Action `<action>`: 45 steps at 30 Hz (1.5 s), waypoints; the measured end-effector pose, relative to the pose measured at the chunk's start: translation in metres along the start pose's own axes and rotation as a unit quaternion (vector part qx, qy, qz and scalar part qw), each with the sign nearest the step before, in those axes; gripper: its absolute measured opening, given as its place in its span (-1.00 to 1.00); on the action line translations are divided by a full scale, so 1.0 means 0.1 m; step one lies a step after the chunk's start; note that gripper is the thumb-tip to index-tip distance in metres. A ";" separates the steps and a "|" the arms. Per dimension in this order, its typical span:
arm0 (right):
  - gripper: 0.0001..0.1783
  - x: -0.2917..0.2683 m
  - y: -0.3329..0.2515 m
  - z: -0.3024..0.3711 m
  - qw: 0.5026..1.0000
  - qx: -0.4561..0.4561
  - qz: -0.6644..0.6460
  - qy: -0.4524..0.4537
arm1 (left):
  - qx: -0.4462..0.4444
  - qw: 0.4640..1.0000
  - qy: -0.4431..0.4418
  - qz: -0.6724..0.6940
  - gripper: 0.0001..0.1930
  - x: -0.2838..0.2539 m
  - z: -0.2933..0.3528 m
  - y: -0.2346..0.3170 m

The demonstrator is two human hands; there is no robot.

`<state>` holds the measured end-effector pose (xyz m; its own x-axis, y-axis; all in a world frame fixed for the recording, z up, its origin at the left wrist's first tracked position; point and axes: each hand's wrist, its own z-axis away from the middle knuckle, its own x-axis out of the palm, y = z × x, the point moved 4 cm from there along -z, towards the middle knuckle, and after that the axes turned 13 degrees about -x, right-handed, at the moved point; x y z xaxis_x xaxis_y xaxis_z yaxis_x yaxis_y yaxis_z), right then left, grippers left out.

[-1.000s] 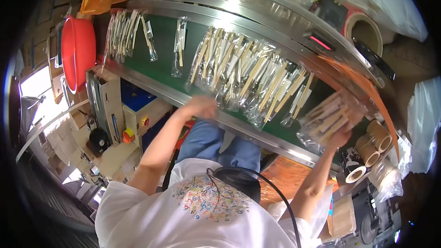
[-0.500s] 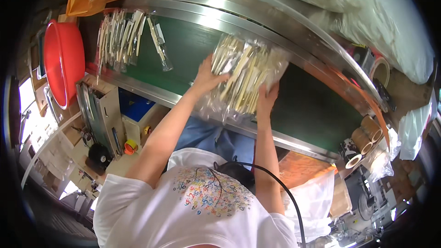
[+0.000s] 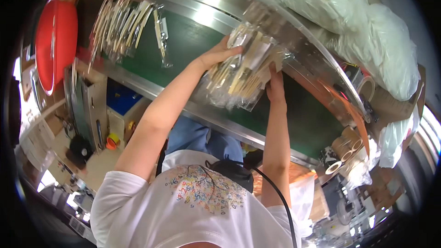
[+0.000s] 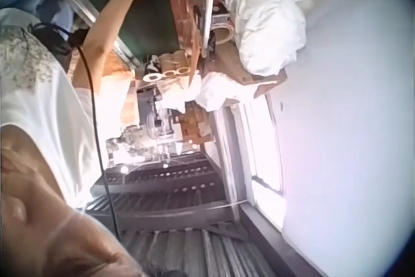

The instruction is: The person is collecting manufactured parts from a conveyor belt and a storage bowl, placing them into plastic bags, and sealing the bags using a tape dispenser.

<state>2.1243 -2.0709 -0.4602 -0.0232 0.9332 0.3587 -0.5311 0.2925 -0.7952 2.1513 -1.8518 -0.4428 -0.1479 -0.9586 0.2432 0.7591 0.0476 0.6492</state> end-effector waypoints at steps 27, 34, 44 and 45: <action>-0.63 5.00 3.47 5.62 0.670 -0.045 0.143 -0.727 | 0.359 0.529 0.696 0.328 0.09 0.15 7.91 -4.60; -0.29 4.30 4.82 5.90 0.759 0.197 0.283 -0.552 | -0.015 0.561 0.680 0.472 -0.11 0.05 7.06 -6.32; -0.46 4.37 4.23 6.00 0.617 -0.076 0.423 -0.659 | -0.259 0.582 0.674 0.375 0.04 0.27 6.65 -6.12; -0.52 4.54 3.79 6.03 0.596 0.021 0.356 -0.720 | -0.324 0.491 0.795 0.151 0.00 0.38 6.18 -6.61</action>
<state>1.4013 -1.6626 -0.3040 -0.9417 -0.3363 0.0105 0.0261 -0.1041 -0.9942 1.2525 -1.7462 -0.4177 0.3230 0.0318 -0.9459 0.7131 0.6489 0.2653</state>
